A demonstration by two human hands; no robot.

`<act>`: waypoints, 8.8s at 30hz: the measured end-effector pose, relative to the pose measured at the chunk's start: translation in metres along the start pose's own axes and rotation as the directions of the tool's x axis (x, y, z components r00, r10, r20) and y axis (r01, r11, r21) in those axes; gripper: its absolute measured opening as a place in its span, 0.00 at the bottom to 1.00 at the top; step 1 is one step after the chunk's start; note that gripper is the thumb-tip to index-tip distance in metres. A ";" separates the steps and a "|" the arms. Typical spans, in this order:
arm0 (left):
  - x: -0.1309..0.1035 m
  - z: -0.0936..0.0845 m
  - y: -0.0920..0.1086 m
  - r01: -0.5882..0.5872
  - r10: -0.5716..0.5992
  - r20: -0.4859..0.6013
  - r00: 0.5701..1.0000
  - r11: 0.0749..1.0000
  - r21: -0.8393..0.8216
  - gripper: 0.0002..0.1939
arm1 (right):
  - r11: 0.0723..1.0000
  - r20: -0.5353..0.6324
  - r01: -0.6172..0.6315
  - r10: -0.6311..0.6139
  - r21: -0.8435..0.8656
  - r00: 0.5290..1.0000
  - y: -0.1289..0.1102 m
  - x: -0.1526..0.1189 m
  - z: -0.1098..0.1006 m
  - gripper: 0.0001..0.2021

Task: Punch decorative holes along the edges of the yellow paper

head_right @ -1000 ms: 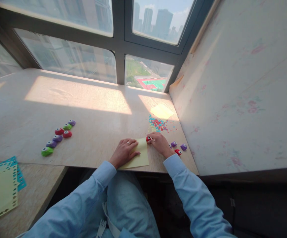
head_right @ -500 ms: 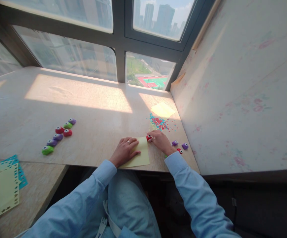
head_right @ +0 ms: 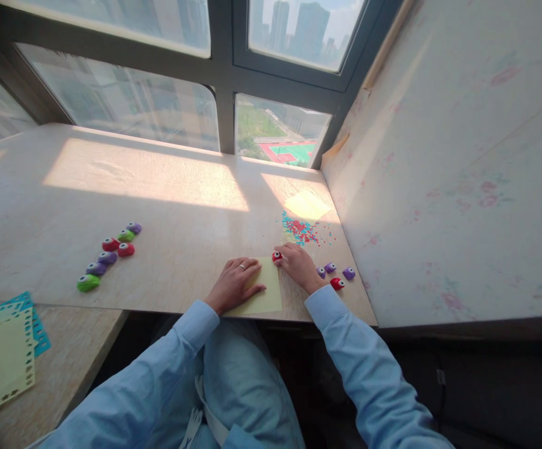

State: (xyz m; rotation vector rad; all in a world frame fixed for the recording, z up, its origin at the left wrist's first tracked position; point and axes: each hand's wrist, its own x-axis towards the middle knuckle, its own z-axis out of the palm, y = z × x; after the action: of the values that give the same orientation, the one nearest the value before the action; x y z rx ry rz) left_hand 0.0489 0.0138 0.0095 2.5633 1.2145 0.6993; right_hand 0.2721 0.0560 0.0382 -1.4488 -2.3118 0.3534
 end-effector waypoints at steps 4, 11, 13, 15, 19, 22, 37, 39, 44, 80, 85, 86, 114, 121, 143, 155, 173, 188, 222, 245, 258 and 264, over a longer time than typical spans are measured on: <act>0.000 0.000 0.001 -0.005 0.005 0.000 1.000 1.000 -0.002 0.24 | 0.999 -0.046 -0.030 0.031 0.016 0.998 -0.003 0.001 0.003 0.12; -0.001 -0.002 0.002 -0.011 0.011 0.000 1.000 1.000 0.003 0.18 | 1.000 -0.047 0.012 -0.011 0.022 0.999 -0.006 -0.005 -0.001 0.07; -0.001 -0.002 0.003 -0.005 0.005 -0.002 1.000 1.000 0.003 0.17 | 0.999 -0.041 0.018 -0.016 0.040 0.999 -0.006 -0.007 -0.004 0.07; 0.000 -0.002 0.003 0.003 -0.003 0.005 1.000 1.000 0.013 0.17 | 0.998 -0.033 0.019 -0.018 0.052 0.999 -0.005 -0.009 -0.006 0.06; 0.000 -0.003 0.003 0.009 -0.010 0.022 1.000 1.000 0.023 0.17 | 0.999 -0.032 0.014 -0.013 0.052 0.999 -0.003 -0.009 -0.006 0.06; 0.001 -0.004 0.003 0.009 -0.009 0.023 1.000 1.000 0.014 0.17 | 0.998 -0.040 0.010 -0.008 0.055 0.999 -0.003 -0.008 -0.004 0.06; 0.001 -0.004 0.004 0.019 -0.019 0.010 1.000 0.999 -0.034 0.15 | 0.997 -0.015 0.013 -0.012 0.075 1.000 -0.004 -0.004 -0.007 0.07; 0.001 -0.004 0.004 0.019 -0.018 0.007 1.000 0.999 -0.035 0.15 | 0.996 -0.012 0.008 -0.007 0.090 1.000 -0.004 -0.004 -0.008 0.07; 0.001 -0.004 0.003 0.013 -0.013 0.014 1.000 1.000 -0.020 0.15 | 0.983 -0.089 -0.095 0.110 0.160 0.990 -0.003 0.000 -0.014 0.08; 0.001 -0.005 0.005 0.003 -0.004 0.007 1.000 1.000 0.013 0.14 | 0.878 0.370 -0.476 0.461 -0.056 0.806 -0.003 0.056 -0.006 0.09; 0.001 -0.004 0.004 0.006 -0.006 0.002 1.000 1.000 0.023 0.14 | 0.871 0.370 -0.487 0.473 -0.062 0.800 -0.008 0.055 -0.008 0.09; 0.000 -0.003 0.004 0.005 -0.005 0.001 1.000 1.000 0.024 0.14 | 0.873 0.372 -0.484 0.468 -0.057 0.801 -0.008 0.054 -0.008 0.08; 0.001 -0.003 0.003 0.011 -0.010 -0.013 1.000 1.000 0.024 0.13 | 0.882 0.418 -0.472 0.435 -0.018 0.798 -0.002 0.058 -0.008 0.09; 0.001 -0.002 0.003 0.007 -0.006 -0.023 1.000 1.000 0.025 0.13 | 0.881 0.370 -0.473 0.438 0.005 0.820 -0.001 0.056 -0.013 0.08; 0.000 0.000 0.002 0.004 -0.004 -0.010 1.000 1.000 0.029 0.13 | 0.854 0.408 -0.520 0.466 0.026 0.785 -0.007 0.057 -0.006 0.10; 0.000 -0.002 0.002 0.001 0.000 -0.020 1.000 1.000 0.020 0.13 | 0.868 0.375 -0.496 0.449 0.033 0.811 -0.007 0.051 -0.008 0.08; 0.001 -0.002 0.002 0.006 -0.006 -0.017 1.000 0.999 0.032 0.13 | 0.989 0.273 -0.133 0.146 -0.065 0.951 -0.012 0.027 -0.019 0.16; 0.002 -0.001 0.002 0.016 -0.016 -0.007 1.000 0.999 0.047 0.13 | 0.924 0.198 -0.180 0.256 -0.336 0.946 0.010 0.026 -0.035 0.12; 0.001 -0.002 0.002 0.010 -0.009 -0.014 1.000 0.998 0.054 0.13 | 0.945 0.352 0.240 -0.153 -0.221 0.923 -0.001 0.030 -0.020 0.07; 0.001 -0.002 0.003 0.015 -0.015 -0.010 1.000 0.999 0.044 0.13 | 0.992 0.323 0.111 -0.085 -0.062 0.943 0.003 0.031 -0.024 0.07; 0.001 -0.002 0.003 0.020 -0.019 -0.005 1.000 0.999 0.039 0.13 | 0.995 0.327 0.086 -0.064 -0.055 0.943 0.005 0.030 -0.024 0.07; 0.001 -0.002 0.003 0.019 -0.019 -0.004 1.000 0.998 0.056 0.14 | 0.995 0.319 0.080 -0.057 -0.059 0.946 0.007 0.032 -0.022 0.06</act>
State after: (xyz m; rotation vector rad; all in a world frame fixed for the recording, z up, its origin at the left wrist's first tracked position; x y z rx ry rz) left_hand 0.0506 0.0130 0.0124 2.5931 1.2753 0.6748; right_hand 0.2755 0.0879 0.0609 -1.4275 -2.6457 0.5226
